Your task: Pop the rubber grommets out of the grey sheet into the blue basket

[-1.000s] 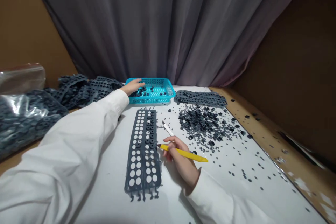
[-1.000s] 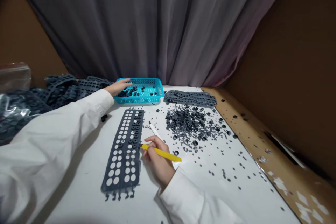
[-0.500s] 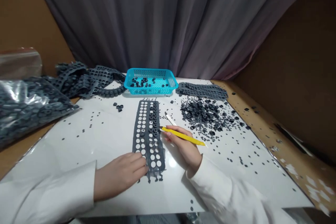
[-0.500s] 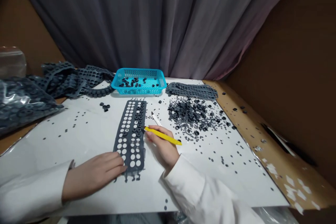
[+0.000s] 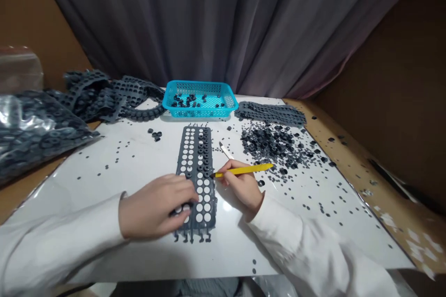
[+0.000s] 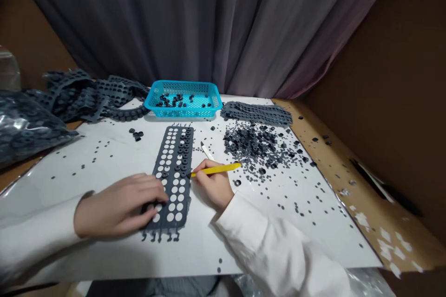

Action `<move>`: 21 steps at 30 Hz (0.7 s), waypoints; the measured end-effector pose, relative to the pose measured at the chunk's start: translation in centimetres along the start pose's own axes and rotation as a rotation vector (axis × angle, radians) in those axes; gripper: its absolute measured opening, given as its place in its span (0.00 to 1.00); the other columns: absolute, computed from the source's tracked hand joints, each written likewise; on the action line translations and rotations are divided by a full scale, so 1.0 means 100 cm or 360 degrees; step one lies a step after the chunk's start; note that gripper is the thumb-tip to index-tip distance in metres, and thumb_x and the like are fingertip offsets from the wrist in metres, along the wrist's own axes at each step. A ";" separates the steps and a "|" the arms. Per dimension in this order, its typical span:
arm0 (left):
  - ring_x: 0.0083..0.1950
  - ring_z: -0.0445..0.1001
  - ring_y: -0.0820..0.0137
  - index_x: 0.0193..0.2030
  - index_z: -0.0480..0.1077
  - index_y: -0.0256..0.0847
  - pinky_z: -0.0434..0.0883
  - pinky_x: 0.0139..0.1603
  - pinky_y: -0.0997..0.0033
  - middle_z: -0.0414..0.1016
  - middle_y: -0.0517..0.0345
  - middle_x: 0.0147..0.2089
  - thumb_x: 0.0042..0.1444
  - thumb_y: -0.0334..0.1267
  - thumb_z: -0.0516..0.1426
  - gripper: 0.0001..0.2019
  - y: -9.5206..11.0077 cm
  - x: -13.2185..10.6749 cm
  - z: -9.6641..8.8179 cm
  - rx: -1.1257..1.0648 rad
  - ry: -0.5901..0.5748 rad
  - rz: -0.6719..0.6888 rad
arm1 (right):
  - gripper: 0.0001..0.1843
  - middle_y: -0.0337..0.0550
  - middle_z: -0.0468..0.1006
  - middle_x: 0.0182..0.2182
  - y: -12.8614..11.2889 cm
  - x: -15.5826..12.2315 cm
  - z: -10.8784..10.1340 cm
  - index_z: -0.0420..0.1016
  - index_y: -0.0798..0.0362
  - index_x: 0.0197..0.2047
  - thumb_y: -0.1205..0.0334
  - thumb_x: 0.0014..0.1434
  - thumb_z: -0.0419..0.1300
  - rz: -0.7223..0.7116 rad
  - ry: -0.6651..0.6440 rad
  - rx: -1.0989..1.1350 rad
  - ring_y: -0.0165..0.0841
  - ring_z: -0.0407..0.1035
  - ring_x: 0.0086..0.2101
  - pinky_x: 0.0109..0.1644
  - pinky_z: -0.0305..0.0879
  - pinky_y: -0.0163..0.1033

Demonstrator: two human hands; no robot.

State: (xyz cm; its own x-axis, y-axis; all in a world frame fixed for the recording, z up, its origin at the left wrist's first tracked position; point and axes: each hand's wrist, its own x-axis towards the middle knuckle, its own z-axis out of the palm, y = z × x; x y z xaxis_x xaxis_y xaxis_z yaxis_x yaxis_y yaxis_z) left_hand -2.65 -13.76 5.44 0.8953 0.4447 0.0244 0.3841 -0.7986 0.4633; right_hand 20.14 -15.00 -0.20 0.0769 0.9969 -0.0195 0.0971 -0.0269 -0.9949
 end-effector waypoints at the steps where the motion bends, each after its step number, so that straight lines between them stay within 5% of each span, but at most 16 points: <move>1: 0.42 0.69 0.64 0.44 0.68 0.40 0.64 0.44 0.65 0.73 0.54 0.40 0.58 0.33 0.51 0.09 -0.004 0.007 -0.004 0.0034 0.0036 -0.0054 | 0.05 0.37 0.72 0.18 0.000 -0.001 0.000 0.71 0.55 0.24 0.68 0.45 0.54 -0.0024 -0.0010 -0.0052 0.28 0.64 0.20 0.26 0.60 0.34; 8: 0.42 0.71 0.62 0.40 0.69 0.38 0.67 0.42 0.64 0.74 0.52 0.38 0.57 0.36 0.53 0.07 -0.028 0.054 -0.004 0.0197 0.0056 -0.0189 | 0.07 0.37 0.71 0.17 -0.005 -0.002 0.002 0.68 0.53 0.21 0.68 0.48 0.54 -0.0119 -0.0021 -0.0392 0.29 0.64 0.22 0.27 0.58 0.33; 13: 0.42 0.72 0.59 0.41 0.72 0.38 0.68 0.40 0.63 0.74 0.49 0.39 0.54 0.34 0.55 0.09 -0.022 0.068 0.000 0.0329 -0.0114 -0.0256 | 0.10 0.37 0.68 0.15 -0.010 0.000 0.003 0.63 0.52 0.18 0.67 0.49 0.53 -0.0162 -0.0043 -0.0507 0.29 0.61 0.21 0.27 0.57 0.33; 21: 0.33 0.71 0.64 0.29 0.71 0.36 0.67 0.34 0.67 0.70 0.52 0.28 0.54 0.24 0.51 0.09 -0.013 0.079 0.006 0.0604 -0.0145 -0.0072 | 0.08 0.36 0.69 0.17 -0.003 -0.001 0.002 0.68 0.53 0.20 0.69 0.48 0.53 -0.0187 -0.0059 -0.0463 0.29 0.62 0.22 0.27 0.57 0.32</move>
State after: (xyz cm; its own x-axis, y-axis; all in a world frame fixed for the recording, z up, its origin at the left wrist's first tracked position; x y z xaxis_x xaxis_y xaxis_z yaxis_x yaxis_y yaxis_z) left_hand 4.00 -9.42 4.52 0.8854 0.4588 -0.0753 0.4645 -0.8798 0.1010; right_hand 19.93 -15.04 0.08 0.0128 0.9963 0.0848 0.3831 0.0734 -0.9208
